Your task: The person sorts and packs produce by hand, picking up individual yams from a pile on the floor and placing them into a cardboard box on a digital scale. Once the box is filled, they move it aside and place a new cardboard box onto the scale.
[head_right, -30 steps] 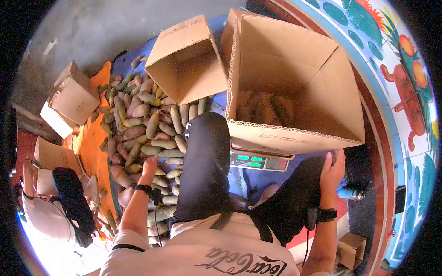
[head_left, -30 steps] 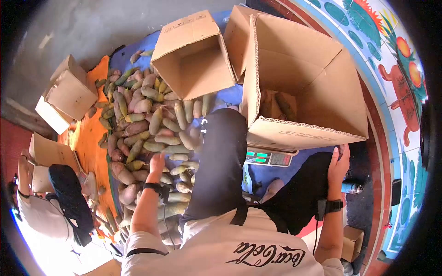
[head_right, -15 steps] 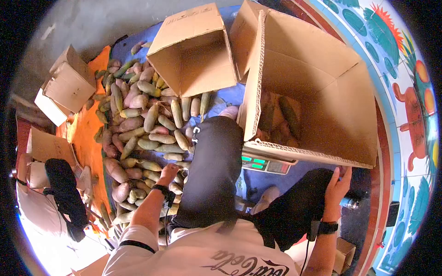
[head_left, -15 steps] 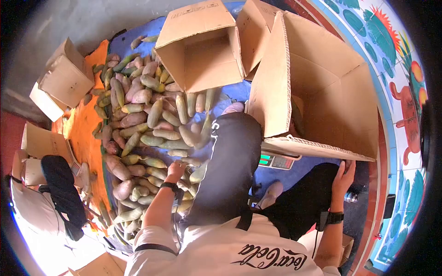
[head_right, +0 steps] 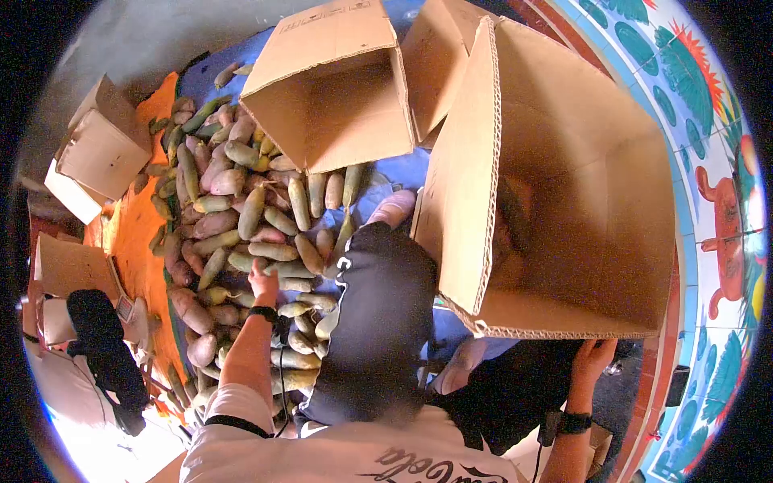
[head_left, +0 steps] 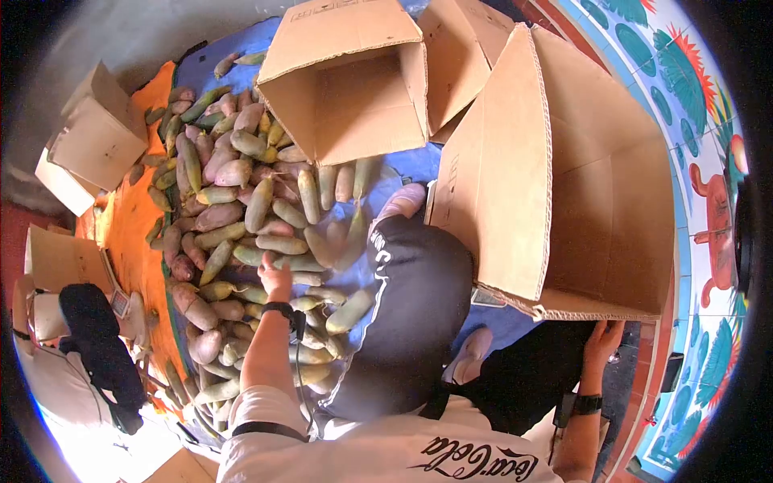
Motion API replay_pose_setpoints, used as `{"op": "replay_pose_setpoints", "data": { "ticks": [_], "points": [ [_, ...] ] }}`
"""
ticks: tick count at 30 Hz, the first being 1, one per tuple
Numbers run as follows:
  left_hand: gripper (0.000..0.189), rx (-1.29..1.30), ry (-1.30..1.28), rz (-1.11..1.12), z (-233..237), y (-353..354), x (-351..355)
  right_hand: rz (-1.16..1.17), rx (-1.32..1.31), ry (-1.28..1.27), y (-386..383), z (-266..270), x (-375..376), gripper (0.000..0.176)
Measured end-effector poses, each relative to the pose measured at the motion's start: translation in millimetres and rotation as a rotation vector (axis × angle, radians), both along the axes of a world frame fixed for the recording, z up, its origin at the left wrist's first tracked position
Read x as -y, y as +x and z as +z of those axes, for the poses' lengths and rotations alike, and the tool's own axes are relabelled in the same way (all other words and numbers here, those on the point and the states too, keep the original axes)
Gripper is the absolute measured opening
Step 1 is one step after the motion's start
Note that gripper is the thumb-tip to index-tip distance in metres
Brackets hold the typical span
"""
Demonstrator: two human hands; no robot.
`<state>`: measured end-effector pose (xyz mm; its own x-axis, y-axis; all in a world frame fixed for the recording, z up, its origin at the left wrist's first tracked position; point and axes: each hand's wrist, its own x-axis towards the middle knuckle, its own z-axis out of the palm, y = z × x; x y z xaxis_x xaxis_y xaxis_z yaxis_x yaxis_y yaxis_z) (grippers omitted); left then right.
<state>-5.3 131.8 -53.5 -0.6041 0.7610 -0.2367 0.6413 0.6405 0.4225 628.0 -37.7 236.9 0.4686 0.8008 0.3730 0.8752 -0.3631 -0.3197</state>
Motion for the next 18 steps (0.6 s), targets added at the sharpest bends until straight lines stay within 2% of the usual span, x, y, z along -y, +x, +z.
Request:
{"op": "replay_pose_setpoints", "data": {
  "ticks": [1,3,4,5,7,9,11,13,14,16,17,18],
  "points": [
    [0.076,0.102,-0.024,0.066,-9.4,-11.7,-4.6,0.016,0.098,-0.023,3.7,-3.9,2.7,0.035],
    [0.079,0.294,-0.111,0.212,-31.6,-32.5,-16.4,0.008,0.102,-0.004,4.7,-9.4,8.2,0.035],
    [0.075,0.445,-0.084,0.224,-21.1,-35.3,-17.9,0.01,0.099,0.016,5.5,-8.7,10.2,0.036],
    [0.075,0.455,-0.085,0.211,-13.1,-32.8,-22.0,-0.003,0.11,0.018,5.5,-6.0,11.8,0.036],
    [0.071,0.548,-0.037,0.244,0.9,-28.3,-29.5,0.012,-0.081,-0.064,3.8,-1.7,13.8,0.043],
    [0.067,0.634,0.008,0.283,3.9,-27.2,-34.1,-0.028,-0.126,-0.026,18.0,-17.3,22.5,0.046],
    [0.067,0.6,-0.03,0.33,-15.7,-37.6,-36.7,-0.063,-0.176,0.013,31.1,-24.3,29.0,0.05],
    [0.065,0.564,-0.076,0.422,-27.9,-46.3,-40.8,-0.094,-0.057,-0.329,36.2,-24.1,31.8,0.055],
    [0.065,0.567,-0.078,0.416,-31.7,-50.9,-41.6,-0.101,-0.054,-0.328,34.1,-23.1,32.0,0.055],
    [0.059,0.629,0.089,0.373,-23.3,-53.6,-42.2,-0.065,0.092,-0.158,19.2,-16.1,22.5,0.03],
    [0.05,0.604,0.074,0.452,-20.8,-50.4,-40.8,-0.065,0.09,-0.156,24.2,-21.1,25.9,0.03],
    [0.046,0.481,0.004,0.247,-60.7,-74.3,-32.5,-0.098,-0.013,-0.191,33.0,-29.6,31.1,0.042]
  ]
}}
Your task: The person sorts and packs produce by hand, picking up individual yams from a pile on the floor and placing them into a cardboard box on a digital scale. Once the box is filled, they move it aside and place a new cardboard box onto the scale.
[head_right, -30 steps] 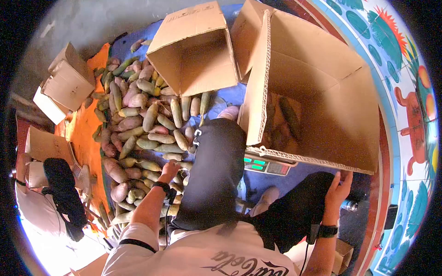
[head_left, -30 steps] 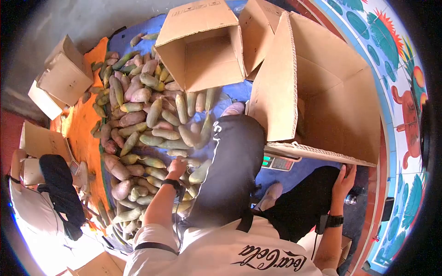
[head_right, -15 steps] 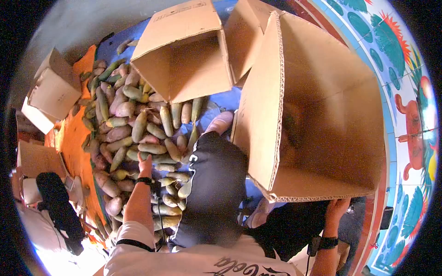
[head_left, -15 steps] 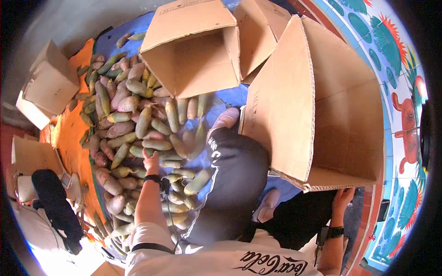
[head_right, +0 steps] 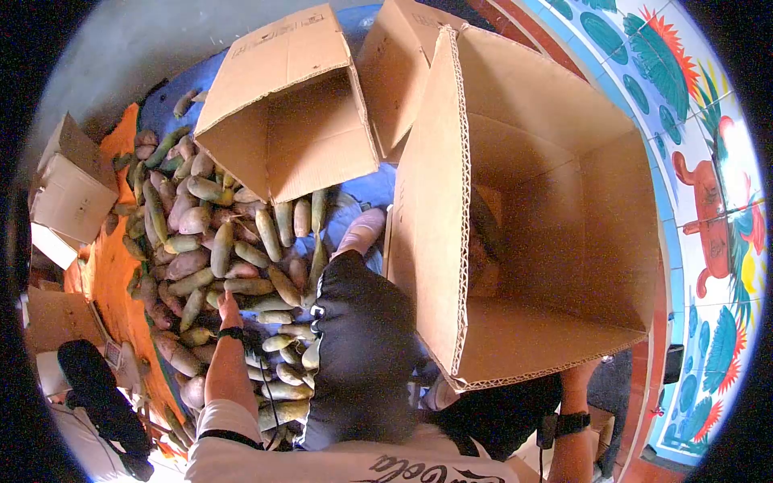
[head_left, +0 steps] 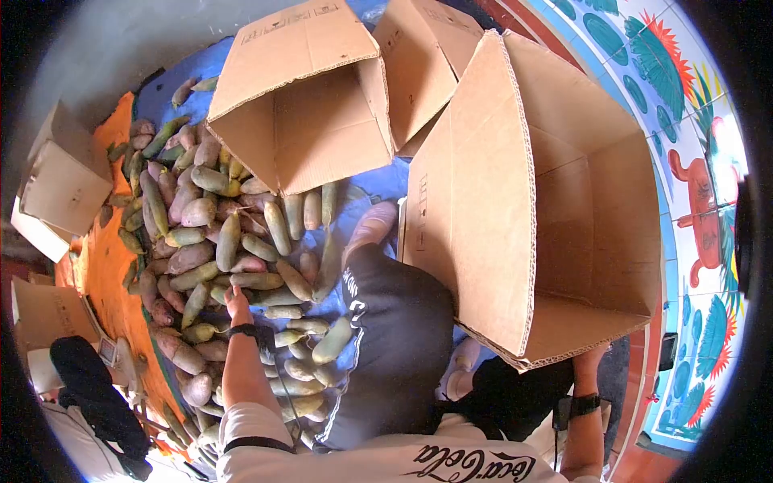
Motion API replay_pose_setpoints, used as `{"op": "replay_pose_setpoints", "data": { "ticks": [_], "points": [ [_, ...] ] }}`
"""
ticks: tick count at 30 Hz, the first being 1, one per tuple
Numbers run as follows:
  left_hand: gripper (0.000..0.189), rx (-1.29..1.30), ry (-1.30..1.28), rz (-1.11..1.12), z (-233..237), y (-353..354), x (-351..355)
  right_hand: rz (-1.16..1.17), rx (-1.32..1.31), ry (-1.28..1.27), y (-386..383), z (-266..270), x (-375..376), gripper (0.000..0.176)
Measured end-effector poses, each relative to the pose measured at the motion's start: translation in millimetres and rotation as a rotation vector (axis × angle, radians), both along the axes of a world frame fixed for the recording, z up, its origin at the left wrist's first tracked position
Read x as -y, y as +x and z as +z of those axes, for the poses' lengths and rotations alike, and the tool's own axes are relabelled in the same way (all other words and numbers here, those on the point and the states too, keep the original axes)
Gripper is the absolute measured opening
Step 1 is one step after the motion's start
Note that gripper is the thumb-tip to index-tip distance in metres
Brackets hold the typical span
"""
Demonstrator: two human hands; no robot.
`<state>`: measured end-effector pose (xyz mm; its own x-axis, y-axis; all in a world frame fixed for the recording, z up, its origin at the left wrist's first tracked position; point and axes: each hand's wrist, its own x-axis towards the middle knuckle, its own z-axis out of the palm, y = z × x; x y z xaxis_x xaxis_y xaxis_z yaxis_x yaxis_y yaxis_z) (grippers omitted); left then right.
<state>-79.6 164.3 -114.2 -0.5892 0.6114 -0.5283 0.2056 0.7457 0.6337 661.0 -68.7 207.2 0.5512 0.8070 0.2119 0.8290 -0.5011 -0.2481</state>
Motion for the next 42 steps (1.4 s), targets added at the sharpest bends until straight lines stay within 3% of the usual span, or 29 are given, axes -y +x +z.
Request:
{"op": "replay_pose_setpoints", "data": {
  "ticks": [1,2,3,4,6,8,10,13,14,16,19,20,22,24,25,29,32,36,38,40,42],
  "points": [
    [0.043,-0.15,-0.027,-0.211,-40.5,-24.0,8.4,-0.042,-0.101,-0.031,5.6,-5.6,2.4,0.056],
    [0.04,-0.309,-0.033,-0.394,-77.0,-46.0,16.1,-0.043,-0.105,-0.03,9.5,-8.6,4.0,0.056],
    [0.033,0.113,-0.067,0.186,30.2,21.0,5.3,-0.021,-0.05,-0.043,14.7,-12.0,6.7,0.056],
    [0.031,-0.345,0.077,-0.397,-42.2,-15.1,29.0,0.001,0.005,-0.056,16.8,-13.2,7.8,0.056],
    [0.033,-0.216,-0.04,-0.072,64.9,60.5,36.7,0.016,-0.03,-0.06,-3.6,7.7,-3.7,0.055],
    [0.033,-0.367,0.198,-0.354,-58.4,16.1,82.0,0.028,-0.067,-0.059,-19.9,16.5,-13.9,0.054],
    [0.032,-0.016,0.021,-0.073,74.6,90.6,80.9,0.1,0.072,0.089,-28.5,17.7,-18.9,0.047],
    [0.036,-0.013,0.116,-0.151,56.5,93.2,106.1,0.051,0.255,0.072,-47.9,24.0,-28.3,0.04],
    [0.033,-0.052,0.144,-0.222,24.0,80.3,113.4,0.034,0.253,0.081,-55.1,28.8,-33.3,0.04],
    [0.032,0.315,0.115,-0.084,41.7,84.3,108.8,0.0,-0.053,0.138,-66.7,41.5,-45.4,0.035],
    [0.034,0.519,0.127,-0.116,142.2,115.2,85.2,0.109,-0.009,0.34,-83.9,53.2,-59.8,0.027],
    [0.034,0.503,0.247,-0.203,162.6,121.3,79.8,0.007,-0.105,0.204,-77.9,50.4,-55.4,0.029],
    [0.035,0.519,0.28,-0.063,239.9,155.4,65.4,0.05,-0.095,0.196,-78.6,54.1,-57.2,0.031],
    [0.039,0.19,0.579,-0.45,263.5,152.6,52.0,0.041,-0.15,0.288,-84.1,55.8,-57.9,0.031],
    [0.041,0.2,0.633,-0.451,290.5,162.7,48.0,0.07,-0.051,0.305,-81.2,52.0,-57.4,0.034],
    [0.046,0.242,0.879,-0.524,402.2,209.4,45.1,0.067,-0.058,0.334,-81.1,50.8,-57.4,0.04],
    [0.054,0.379,1.016,-0.623,444.4,230.2,44.1,0.096,-0.022,0.385,-79.2,49.5,-56.8,0.041],
    [0.056,0.394,1.106,-0.788,491.0,273.3,47.1,0.12,-0.058,0.396,-81.0,51.8,-55.4,0.04],
    [0.057,0.579,1.074,-0.825,509.7,299.9,50.8,0.126,-0.026,0.412,-79.7,49.5,-55.3,0.04],
    [0.056,0.501,1.121,-0.887,511.5,319.7,45.5,0.125,-0.021,0.414,-77.7,48.3,-55.4,0.04],
    [0.053,0.44,0.996,-0.957,516.2,334.6,46.9,0.123,-0.03,0.411,-78.1,49.2,-55.2,0.039]
  ]
}}
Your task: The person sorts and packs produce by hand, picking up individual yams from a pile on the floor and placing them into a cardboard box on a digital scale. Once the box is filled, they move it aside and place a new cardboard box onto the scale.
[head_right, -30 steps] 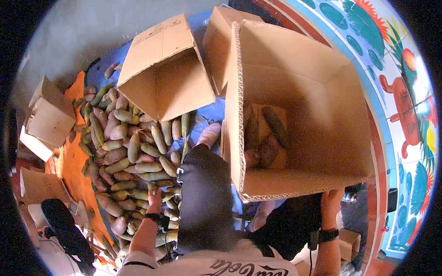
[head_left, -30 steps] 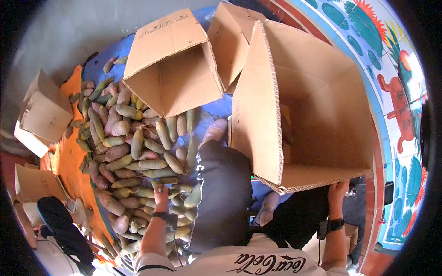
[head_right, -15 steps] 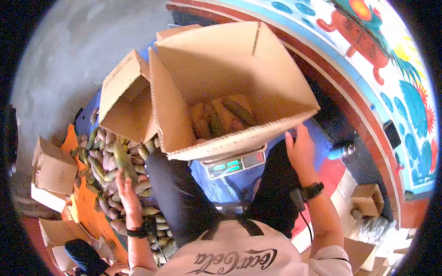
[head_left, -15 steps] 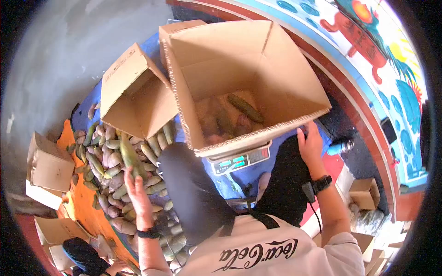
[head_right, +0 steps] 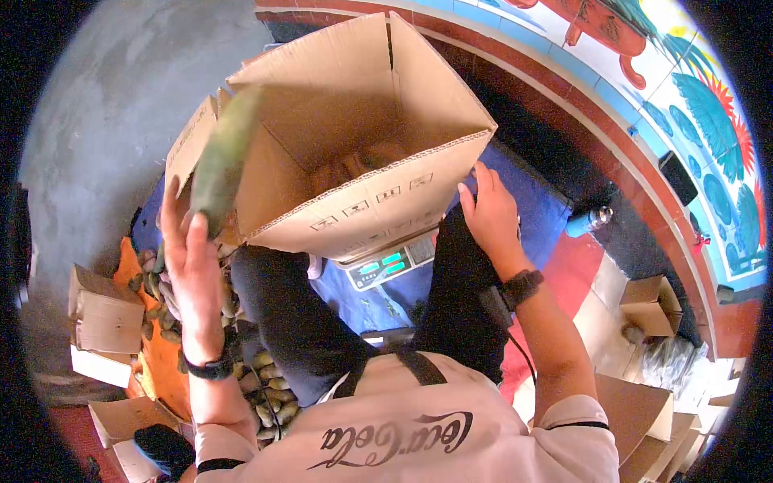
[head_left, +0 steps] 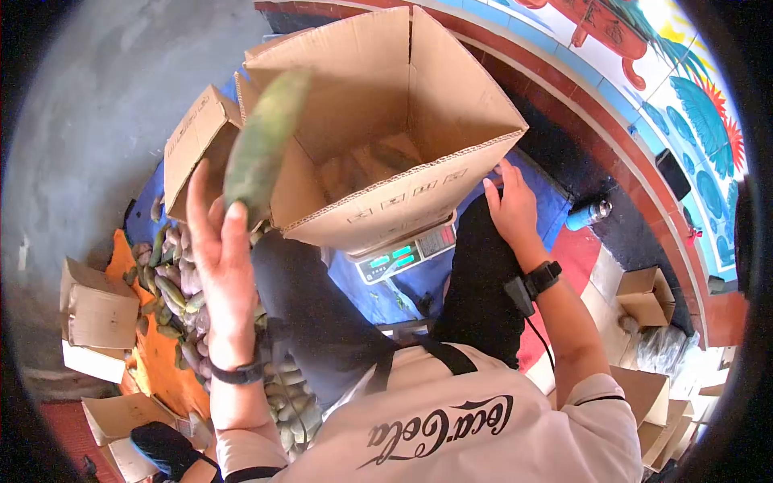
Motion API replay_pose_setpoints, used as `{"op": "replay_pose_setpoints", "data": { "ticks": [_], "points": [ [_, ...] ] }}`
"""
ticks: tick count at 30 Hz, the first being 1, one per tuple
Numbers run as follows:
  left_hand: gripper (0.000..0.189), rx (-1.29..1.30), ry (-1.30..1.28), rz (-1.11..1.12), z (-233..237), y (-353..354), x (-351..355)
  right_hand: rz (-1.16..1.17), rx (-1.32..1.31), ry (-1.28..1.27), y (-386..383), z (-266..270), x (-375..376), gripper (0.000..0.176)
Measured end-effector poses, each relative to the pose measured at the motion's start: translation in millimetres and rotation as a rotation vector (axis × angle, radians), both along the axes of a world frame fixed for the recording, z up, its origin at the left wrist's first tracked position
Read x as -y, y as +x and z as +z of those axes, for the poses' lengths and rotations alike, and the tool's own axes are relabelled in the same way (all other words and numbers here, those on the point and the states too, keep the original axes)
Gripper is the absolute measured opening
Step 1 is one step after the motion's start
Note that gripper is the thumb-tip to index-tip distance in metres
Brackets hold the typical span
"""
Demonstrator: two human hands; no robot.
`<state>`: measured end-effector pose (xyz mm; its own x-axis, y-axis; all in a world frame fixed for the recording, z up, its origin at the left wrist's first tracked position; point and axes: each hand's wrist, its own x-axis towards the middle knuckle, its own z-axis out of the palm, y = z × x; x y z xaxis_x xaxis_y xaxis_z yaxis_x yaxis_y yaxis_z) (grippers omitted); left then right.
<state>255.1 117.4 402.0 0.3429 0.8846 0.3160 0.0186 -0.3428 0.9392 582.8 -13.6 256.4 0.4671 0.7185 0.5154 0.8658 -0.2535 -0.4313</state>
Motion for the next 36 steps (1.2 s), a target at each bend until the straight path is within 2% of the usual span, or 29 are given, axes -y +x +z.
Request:
{"op": "replay_pose_setpoints", "data": {
  "ticks": [4,7,8,11,12,14,16,17,19,20,22,23,24,26,27,28,30,34,36],
  "points": [
    [0.055,0.031,0.046,-0.027,-1.8,16.8,5.7,-0.011,0.004,0.016,0.8,-1.1,1.6,0.038],
    [0.043,0.002,0.15,-0.095,7.9,9.8,15.2,-0.008,-0.007,0.021,0.6,0.6,3.5,0.037],
    [0.043,0.1,0.137,-0.138,10.4,7.9,19.5,-0.002,-0.005,0.025,1.6,0.6,3.3,0.037],
    [0.039,0.206,0.242,-0.374,19.8,-6.0,36.5,0.003,0.006,0.031,2.5,-0.7,2.3,0.037],
    [0.034,0.226,0.288,-0.506,27.8,-5.2,39.0,0.001,0.015,0.037,2.2,-1.2,1.1,0.037],
    [0.019,0.328,0.165,-0.915,43.1,-7.2,40.6,0.007,0.001,0.036,0.8,-0.9,0.4,0.037],
    [0.01,0.266,0.253,-1.127,63.4,-2.1,40.9,0.014,-0.01,0.032,0.0,-0.6,0.4,0.036],
    [0.01,0.269,0.253,-1.117,75.7,-2.7,48.9,0.013,-0.016,0.04,-0.7,-0.5,0.1,0.036],
    [0.008,0.21,0.029,-1.023,99.7,-3.6,69.2,0.016,-0.019,0.049,-1.7,0.0,-1.5,0.036],
    [0.008,0.214,0.03,-1.018,107.4,-3.8,78.0,0.012,-0.011,0.05,-1.8,-0.3,-1.4,0.036],
    [0.022,0.248,-0.177,-0.949,114.7,-4.7,91.4,0.011,0.003,0.045,-1.4,-0.5,-0.4,0.036],
    [0.009,0.435,0.163,-0.914,88.3,1.4,85.4,0.004,0.004,0.033,-1.1,-0.1,0.0,0.036],
    [0.009,0.443,0.161,-0.912,94.7,-7.0,82.6,-0.004,0.004,0.019,-0.7,0.1,0.7,0.037],
    [0.017,0.098,-0.077,-1.14,122.0,-18.5,73.2,-0.003,0.032,0.024,-0.2,-0.5,0.8,0.037],
    [0.015,0.235,-0.069,-1.041,114.6,-18.4,81.2,-0.002,0.051,0.033,-0.3,-1.0,1.0,0.037],
    [0.015,0.239,-0.07,-1.041,109.7,-17.3,77.5,-0.001,0.054,0.03,-0.1,-1.1,1.3,0.037],
    [0.018,0.376,0.13,-1.212,103.3,-15.4,67.0,-0.01,0.045,0.014,0.4,-0.9,1.0,0.038],
    [0.023,0.409,-0.041,-1.184,96.8,-30.8,75.7,-0.02,0.037,0.005,-1.3,-1.8,-0.1,0.038],
    [0.028,0.417,-0.087,-0.849,98.8,-25.3,93.9,-0.007,0.003,0.043,-3.0,-0.6,-0.9,0.038]
  ]
}}
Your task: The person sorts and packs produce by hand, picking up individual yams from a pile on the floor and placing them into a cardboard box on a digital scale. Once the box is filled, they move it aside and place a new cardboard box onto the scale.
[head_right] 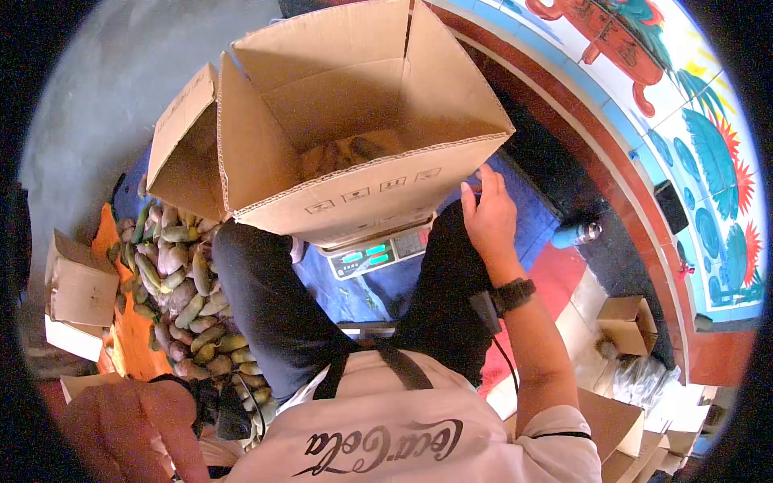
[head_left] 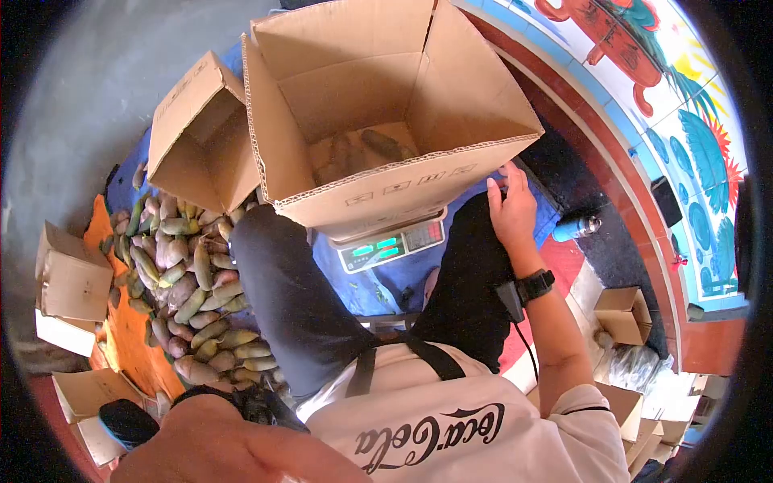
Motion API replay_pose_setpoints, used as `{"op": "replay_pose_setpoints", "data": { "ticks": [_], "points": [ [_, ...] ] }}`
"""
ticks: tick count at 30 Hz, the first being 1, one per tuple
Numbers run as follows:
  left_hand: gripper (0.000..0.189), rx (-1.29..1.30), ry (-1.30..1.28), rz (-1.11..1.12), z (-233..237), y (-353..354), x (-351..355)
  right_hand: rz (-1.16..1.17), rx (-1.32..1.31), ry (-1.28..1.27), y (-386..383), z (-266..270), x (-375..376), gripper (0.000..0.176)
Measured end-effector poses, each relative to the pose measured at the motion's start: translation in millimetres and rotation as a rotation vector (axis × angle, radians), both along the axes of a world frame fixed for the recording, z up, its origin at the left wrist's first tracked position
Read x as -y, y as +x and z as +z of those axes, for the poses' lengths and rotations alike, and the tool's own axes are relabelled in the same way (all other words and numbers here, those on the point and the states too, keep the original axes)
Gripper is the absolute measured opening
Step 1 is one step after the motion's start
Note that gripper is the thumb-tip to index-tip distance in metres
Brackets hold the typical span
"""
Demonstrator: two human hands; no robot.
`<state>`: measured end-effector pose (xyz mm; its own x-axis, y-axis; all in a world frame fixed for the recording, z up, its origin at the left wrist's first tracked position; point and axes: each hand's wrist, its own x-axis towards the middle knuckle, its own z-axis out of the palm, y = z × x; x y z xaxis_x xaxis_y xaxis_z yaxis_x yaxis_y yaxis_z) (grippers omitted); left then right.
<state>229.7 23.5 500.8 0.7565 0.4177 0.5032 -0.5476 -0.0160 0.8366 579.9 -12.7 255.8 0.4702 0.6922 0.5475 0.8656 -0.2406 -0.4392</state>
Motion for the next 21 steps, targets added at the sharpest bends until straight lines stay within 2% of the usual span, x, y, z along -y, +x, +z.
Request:
{"op": "replay_pose_setpoints", "data": {
  "ticks": [1,3,6,10,12,13,15,19,21],
  "points": [
    [0.028,0.002,0.0,0.002,-1.6,2.5,-4.8,0.002,0.002,0.0,0.5,-0.2,-0.7,0.038],
    [0.03,0.112,0.156,-0.178,-6.9,9.2,-17.5,0.001,0.01,-0.006,1.4,-1.4,-0.8,0.038],
    [0.031,-0.022,0.078,-0.227,2.8,2.3,-21.2,-0.012,0.003,-0.036,2.0,-1.4,-0.6,0.039],
    [0.03,0.035,0.113,-0.25,1.7,-0.4,-27.5,-0.004,0.002,-0.048,1.4,-0.9,0.1,0.04],
    [0.028,-0.049,0.079,-0.276,5.0,-5.9,-30.4,-0.006,0.025,-0.043,2.4,-2.2,0.1,0.042],
    [0.028,-0.048,0.075,-0.274,3.8,-7.2,-27.1,-0.004,0.026,-0.047,3.0,-3.6,0.6,0.042],
    [0.025,-0.035,0.097,-0.073,1.9,-9.9,-18.0,-0.013,0.011,-0.036,4.4,-6.3,-0.9,0.041],
    [0.025,-0.026,0.189,-0.166,-3.7,-7.2,-19.8,-0.004,0.001,-0.023,2.6,-4.4,-2.2,0.04],
    [0.024,0.011,-0.063,-0.004,-7.1,-9.8,-5.0,-0.006,-0.001,-0.027,3.2,-5.1,-2.0,0.04]
  ]
}}
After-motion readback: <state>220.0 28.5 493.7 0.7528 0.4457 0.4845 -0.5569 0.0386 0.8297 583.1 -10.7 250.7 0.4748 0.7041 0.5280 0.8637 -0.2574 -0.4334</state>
